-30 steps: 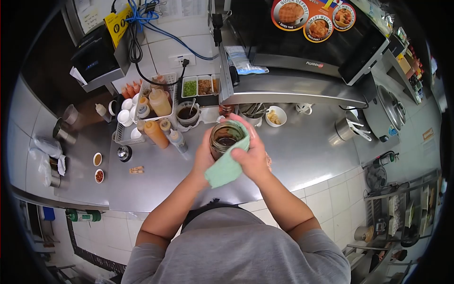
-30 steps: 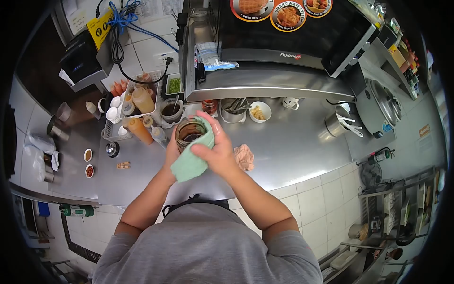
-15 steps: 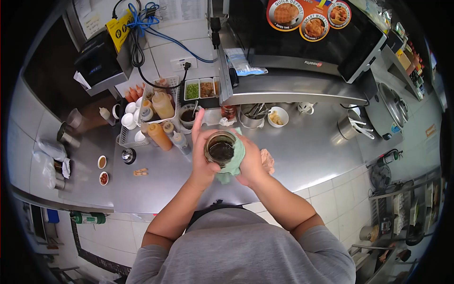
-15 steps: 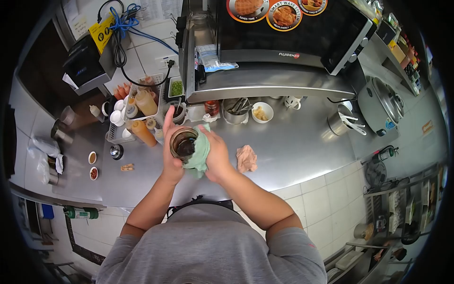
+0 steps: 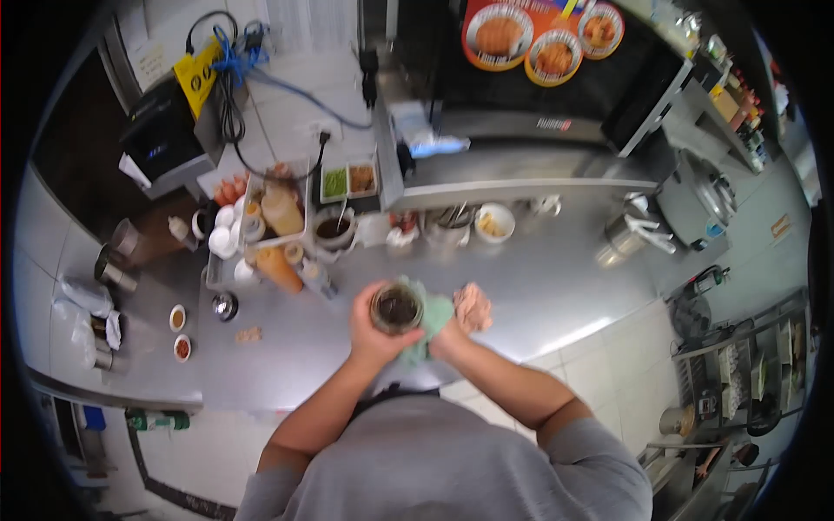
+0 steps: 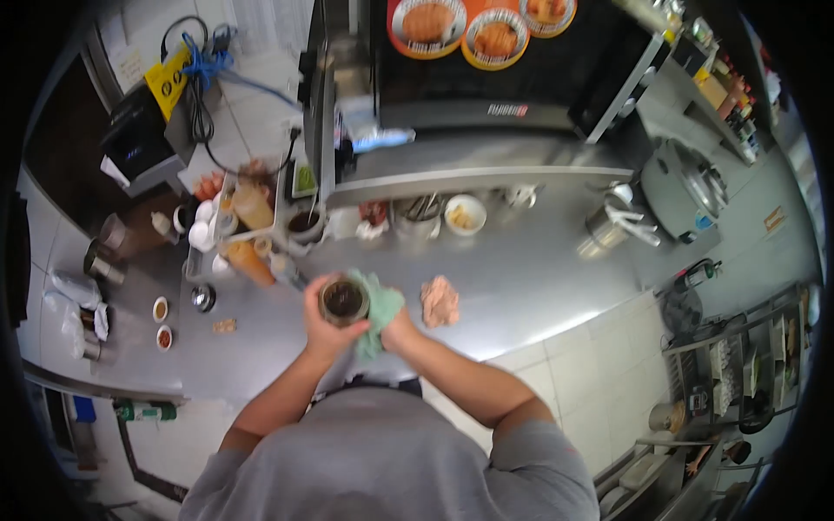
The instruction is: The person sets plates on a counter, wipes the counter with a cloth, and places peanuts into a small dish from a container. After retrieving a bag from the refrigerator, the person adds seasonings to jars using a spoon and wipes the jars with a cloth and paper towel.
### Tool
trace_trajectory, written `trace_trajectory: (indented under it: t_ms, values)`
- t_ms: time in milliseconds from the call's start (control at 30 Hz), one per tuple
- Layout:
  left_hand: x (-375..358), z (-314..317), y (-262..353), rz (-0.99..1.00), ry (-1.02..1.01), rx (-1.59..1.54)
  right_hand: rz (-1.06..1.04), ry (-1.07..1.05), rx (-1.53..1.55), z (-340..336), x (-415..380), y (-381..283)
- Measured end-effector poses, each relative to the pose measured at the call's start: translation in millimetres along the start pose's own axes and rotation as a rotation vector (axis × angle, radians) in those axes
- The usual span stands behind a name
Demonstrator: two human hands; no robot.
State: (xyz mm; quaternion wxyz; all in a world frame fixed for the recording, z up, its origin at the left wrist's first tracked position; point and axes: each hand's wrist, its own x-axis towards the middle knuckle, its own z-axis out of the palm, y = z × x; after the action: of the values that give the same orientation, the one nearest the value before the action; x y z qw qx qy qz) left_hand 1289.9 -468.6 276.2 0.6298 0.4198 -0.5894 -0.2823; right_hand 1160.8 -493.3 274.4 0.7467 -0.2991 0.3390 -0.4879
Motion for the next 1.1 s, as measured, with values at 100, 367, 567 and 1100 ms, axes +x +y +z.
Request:
trace_trajectory:
  t_ms: [100,367,567,1100]
  values:
    - [1.3,-3.4,-9.5,-0.146,0.064,-0.09,-0.285,0.125,-1.279,-20.6,8.6,-38.7]
    - [-34.6,-49.7,-79.7,-0.316,-0.046,0.238,-0.571,-0.204,-1.255,96.9,-62.2,-276.3]
    - [-60.8,-49.6,-112.9,-0.311,-0.014,0.267,-1.848,0.326,-1.468,214.4,41.8,-493.3]
    - [-47.2,-56.1,-82.0,-0.43,-0.095,0.361,-1.333,0.595,-2.271,213.2,148.8,-560.0]
